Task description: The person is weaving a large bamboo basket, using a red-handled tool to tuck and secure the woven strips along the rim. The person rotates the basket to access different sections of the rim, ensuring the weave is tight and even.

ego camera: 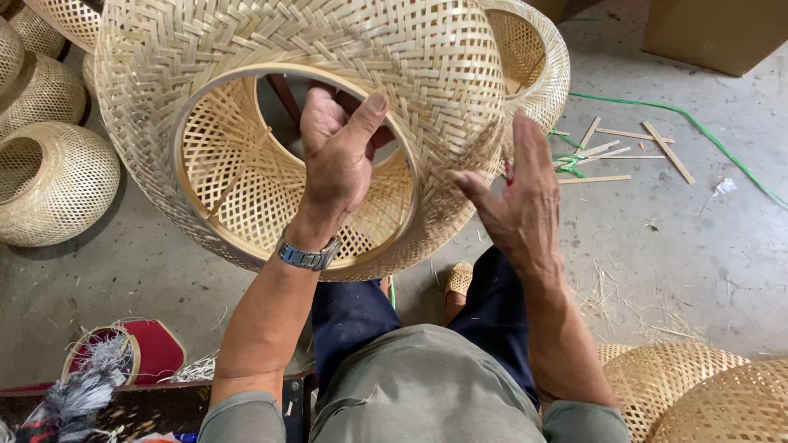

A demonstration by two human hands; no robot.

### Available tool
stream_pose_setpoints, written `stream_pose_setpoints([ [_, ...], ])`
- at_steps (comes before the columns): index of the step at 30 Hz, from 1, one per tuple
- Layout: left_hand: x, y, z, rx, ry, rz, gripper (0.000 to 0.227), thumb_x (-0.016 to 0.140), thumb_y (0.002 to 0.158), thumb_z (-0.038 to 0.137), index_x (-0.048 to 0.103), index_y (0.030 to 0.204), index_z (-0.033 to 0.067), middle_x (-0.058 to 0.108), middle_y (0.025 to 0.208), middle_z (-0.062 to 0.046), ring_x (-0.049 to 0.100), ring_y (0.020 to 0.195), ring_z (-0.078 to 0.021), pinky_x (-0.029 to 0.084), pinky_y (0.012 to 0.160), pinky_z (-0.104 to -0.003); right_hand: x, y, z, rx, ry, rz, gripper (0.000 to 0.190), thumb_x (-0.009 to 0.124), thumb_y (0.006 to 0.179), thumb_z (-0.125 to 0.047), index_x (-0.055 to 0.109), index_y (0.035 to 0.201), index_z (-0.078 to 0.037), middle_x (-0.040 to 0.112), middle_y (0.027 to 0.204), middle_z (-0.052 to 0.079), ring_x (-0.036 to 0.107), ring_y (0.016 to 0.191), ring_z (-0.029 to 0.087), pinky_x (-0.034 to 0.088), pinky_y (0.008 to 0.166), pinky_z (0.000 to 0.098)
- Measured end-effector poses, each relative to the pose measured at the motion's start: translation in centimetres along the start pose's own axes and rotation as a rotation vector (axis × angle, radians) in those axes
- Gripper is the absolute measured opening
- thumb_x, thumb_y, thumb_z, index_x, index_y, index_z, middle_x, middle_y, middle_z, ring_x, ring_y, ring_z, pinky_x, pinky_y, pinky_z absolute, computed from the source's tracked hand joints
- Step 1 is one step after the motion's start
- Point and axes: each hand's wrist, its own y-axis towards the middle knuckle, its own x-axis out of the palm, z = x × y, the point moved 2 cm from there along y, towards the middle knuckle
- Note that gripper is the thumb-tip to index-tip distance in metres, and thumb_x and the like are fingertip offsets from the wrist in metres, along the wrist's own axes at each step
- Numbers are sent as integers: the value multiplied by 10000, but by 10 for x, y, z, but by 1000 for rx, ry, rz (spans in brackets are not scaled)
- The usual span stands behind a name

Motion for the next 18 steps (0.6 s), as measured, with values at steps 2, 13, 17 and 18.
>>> stream_pose_setpoints([
  [2,-1,-7,7,-57,-4,1,236,736,1032,127,526,1084,33,647,956,-83,631,819,-122,591,741,-274,10,2,-9,-8,8,-3,1036,768,870,-617,402,1535,89,452,1521,331,465,1423,459,426,1159,525],
  [13,-32,-24,66,-161,-86,64,204,712,1041,52,562,1169,2,692,1005,-125,707,884,-201,636,815,-350,-1,2,27,435,915,-252,706,495,1049,-455,424,1615,-38,573,1067,27,459,688,70,384,522,191],
  [17,-36,-26,74,-172,-106,92,241,718,1029,31,567,1214,-1,697,1040,-117,709,901,-197,636,833,-343,-10,16,24,498,1068,-331,634,573,1053,-327,447,1585,-6,599,859,-10,450,616,29,334,483,184],
  [18,-38,-28,77,-176,-102,92,249,718,1033,28,567,1228,-4,699,1050,-122,711,912,-202,636,844,-344,-15,18,20,492,1089,-346,644,587,1042,-301,424,1594,-14,618,846,-17,458,622,25,342,499,178],
])
